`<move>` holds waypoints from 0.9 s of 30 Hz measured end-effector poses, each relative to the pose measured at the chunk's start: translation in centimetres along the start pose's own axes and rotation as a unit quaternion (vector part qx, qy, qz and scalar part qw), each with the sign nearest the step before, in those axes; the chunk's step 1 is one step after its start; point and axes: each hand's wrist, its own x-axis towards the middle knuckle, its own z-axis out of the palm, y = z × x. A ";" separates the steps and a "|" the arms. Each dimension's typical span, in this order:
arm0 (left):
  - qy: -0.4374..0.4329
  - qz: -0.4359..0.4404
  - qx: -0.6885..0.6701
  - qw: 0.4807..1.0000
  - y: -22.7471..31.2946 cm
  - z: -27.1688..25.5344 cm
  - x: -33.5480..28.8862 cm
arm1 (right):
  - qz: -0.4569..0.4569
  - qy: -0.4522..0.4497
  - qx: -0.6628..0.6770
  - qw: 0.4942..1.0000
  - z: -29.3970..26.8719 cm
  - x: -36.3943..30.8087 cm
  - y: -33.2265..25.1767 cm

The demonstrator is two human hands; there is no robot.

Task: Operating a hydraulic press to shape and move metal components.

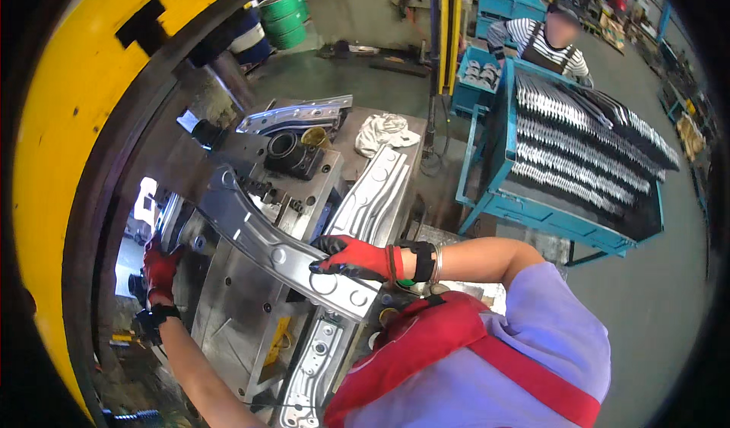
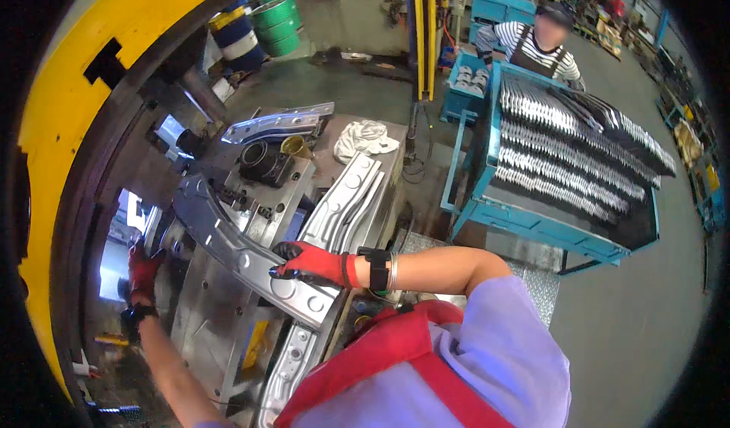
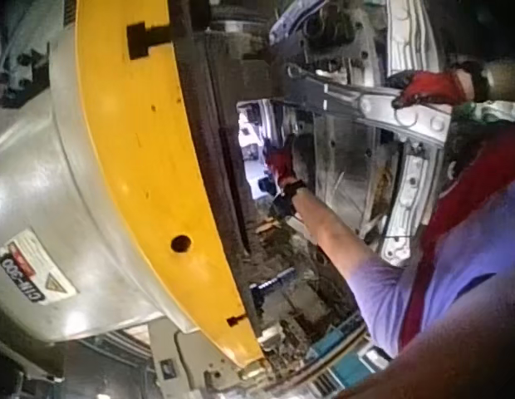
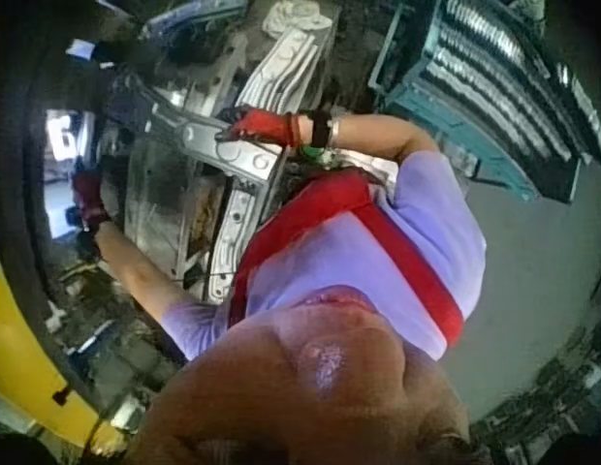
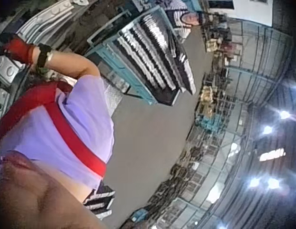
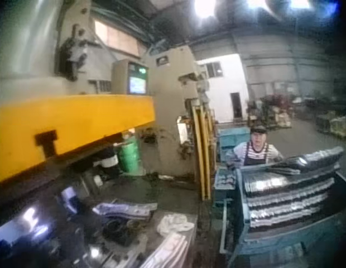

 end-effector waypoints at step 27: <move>0.178 0.034 0.100 0.978 7.8 -5.2 -17.0 | -0.068 -0.033 -0.499 0.863 -9.1 -10.2 -2.5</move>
